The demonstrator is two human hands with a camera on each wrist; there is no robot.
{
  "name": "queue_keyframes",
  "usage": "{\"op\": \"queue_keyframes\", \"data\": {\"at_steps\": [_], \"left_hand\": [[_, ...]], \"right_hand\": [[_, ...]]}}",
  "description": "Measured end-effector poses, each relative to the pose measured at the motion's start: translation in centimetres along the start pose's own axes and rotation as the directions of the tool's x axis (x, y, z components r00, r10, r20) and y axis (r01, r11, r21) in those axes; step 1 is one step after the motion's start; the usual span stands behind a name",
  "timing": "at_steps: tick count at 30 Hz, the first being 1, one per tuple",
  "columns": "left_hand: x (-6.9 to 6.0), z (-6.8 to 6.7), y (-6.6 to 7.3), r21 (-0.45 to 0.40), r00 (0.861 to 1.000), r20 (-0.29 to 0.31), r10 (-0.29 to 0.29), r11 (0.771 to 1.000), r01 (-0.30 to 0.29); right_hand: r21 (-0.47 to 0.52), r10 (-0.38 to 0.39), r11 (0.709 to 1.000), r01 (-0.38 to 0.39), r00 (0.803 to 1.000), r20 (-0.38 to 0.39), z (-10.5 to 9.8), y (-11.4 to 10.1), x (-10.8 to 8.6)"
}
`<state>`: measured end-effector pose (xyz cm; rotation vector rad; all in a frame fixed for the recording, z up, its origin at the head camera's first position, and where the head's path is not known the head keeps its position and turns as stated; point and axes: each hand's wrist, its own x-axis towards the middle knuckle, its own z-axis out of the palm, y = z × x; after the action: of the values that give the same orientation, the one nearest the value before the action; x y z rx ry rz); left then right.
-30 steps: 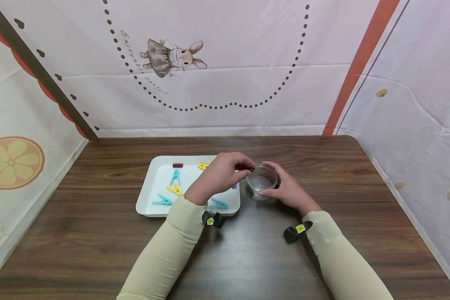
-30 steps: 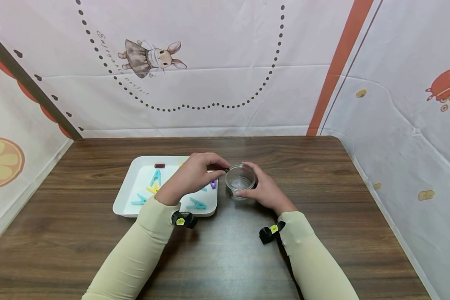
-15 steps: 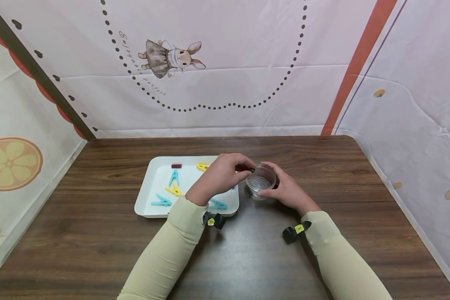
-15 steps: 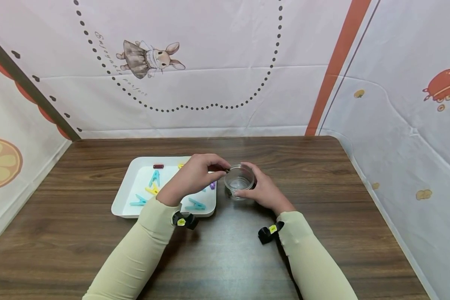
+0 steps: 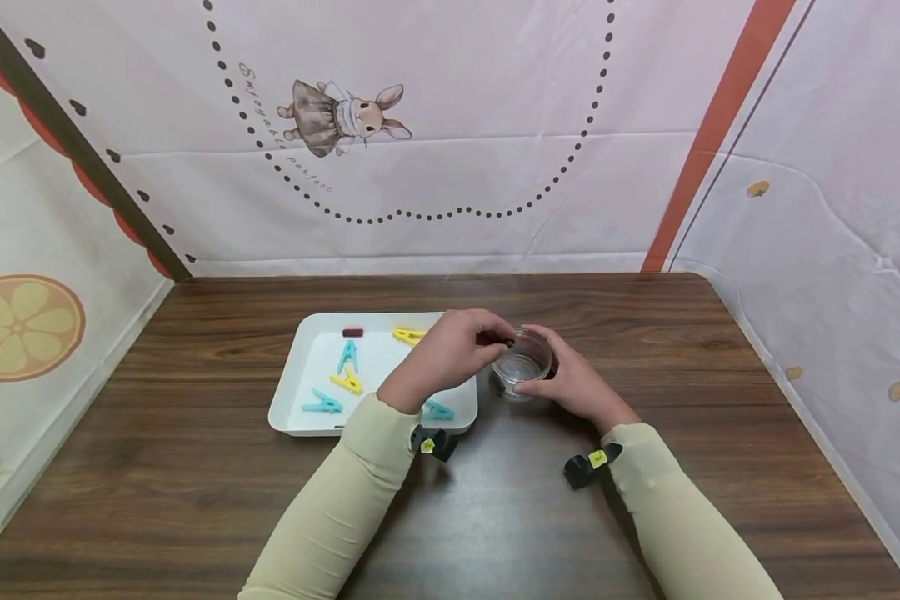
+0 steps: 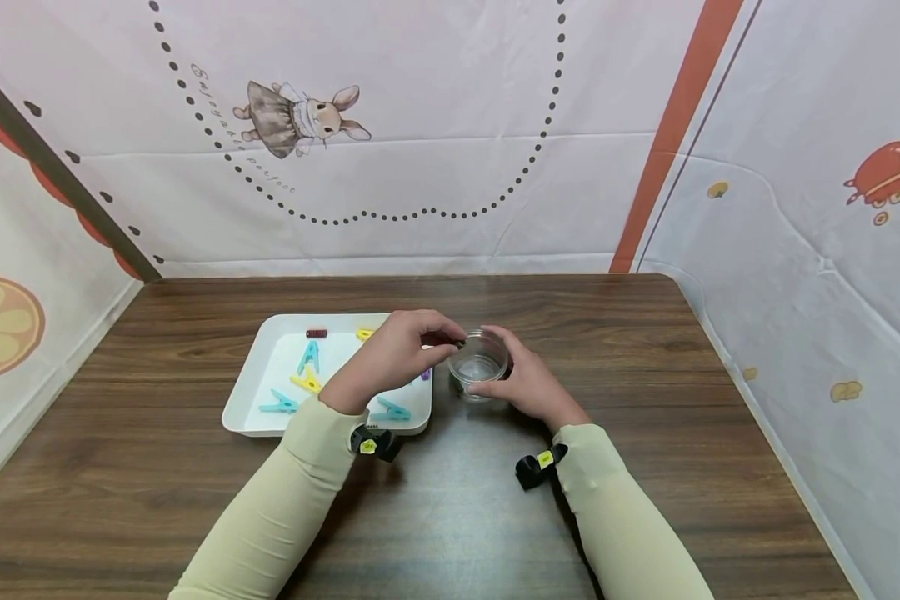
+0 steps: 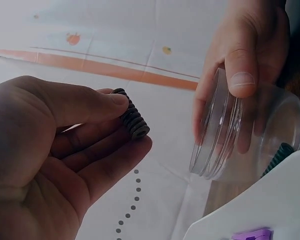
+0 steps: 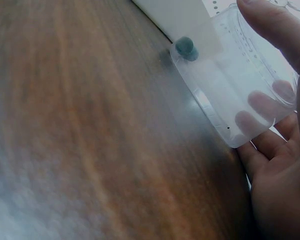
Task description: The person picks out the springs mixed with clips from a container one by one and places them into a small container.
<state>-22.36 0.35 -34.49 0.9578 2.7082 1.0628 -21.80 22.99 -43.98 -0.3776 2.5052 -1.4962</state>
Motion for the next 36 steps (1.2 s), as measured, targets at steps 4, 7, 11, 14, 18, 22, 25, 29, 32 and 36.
{"op": "queue_keyframes", "data": {"at_steps": [4,7,11,14,18,22,25,29,32,36], "left_hand": [[0.1,0.3,0.0,-0.006,1.0,0.002,0.004,1.0,-0.004],[0.1,0.5,0.0,-0.008,1.0,0.009,-0.004,1.0,0.004],[0.2,0.7,0.1,-0.004,1.0,0.015,-0.004,1.0,0.004],[0.2,0.8,0.1,0.003,1.0,0.016,-0.001,1.0,0.001],[0.3,1.0,0.2,-0.002,1.0,0.02,-0.007,1.0,0.007],[0.3,1.2,0.1,-0.007,1.0,0.025,-0.016,1.0,0.016],[0.3,1.4,0.1,-0.009,0.999,0.029,-0.025,1.0,0.026],[0.4,1.6,-0.1,-0.01,0.999,0.034,-0.034,0.999,0.034],[0.5,1.8,-0.2,-0.008,0.999,0.033,-0.037,0.999,0.037],[0.6,2.0,-0.3,-0.007,0.999,0.025,-0.038,0.999,0.039]], "right_hand": [[0.003,-0.003,1.0,0.003,1.0,0.0,0.0,0.0,0.0],[-0.004,0.001,1.0,-0.001,1.0,0.002,0.0,-0.1,0.0],[-0.004,0.009,1.0,-0.009,1.0,0.0,0.0,-0.1,0.0],[-0.004,0.011,1.0,-0.011,1.0,-0.001,0.0,-0.2,0.0],[-0.001,0.008,1.0,-0.008,1.0,0.002,0.0,-0.1,0.0],[0.007,0.009,1.0,-0.009,1.0,0.005,0.1,-0.1,0.0],[0.008,0.008,1.0,-0.008,1.0,0.006,0.1,-0.1,0.0],[0.002,0.008,1.0,-0.008,1.0,0.006,0.1,-0.1,0.0],[-0.001,0.011,1.0,-0.011,1.0,0.007,0.1,-0.1,-0.1],[0.0,0.008,1.0,-0.008,1.0,0.008,0.0,0.0,0.0]]}}
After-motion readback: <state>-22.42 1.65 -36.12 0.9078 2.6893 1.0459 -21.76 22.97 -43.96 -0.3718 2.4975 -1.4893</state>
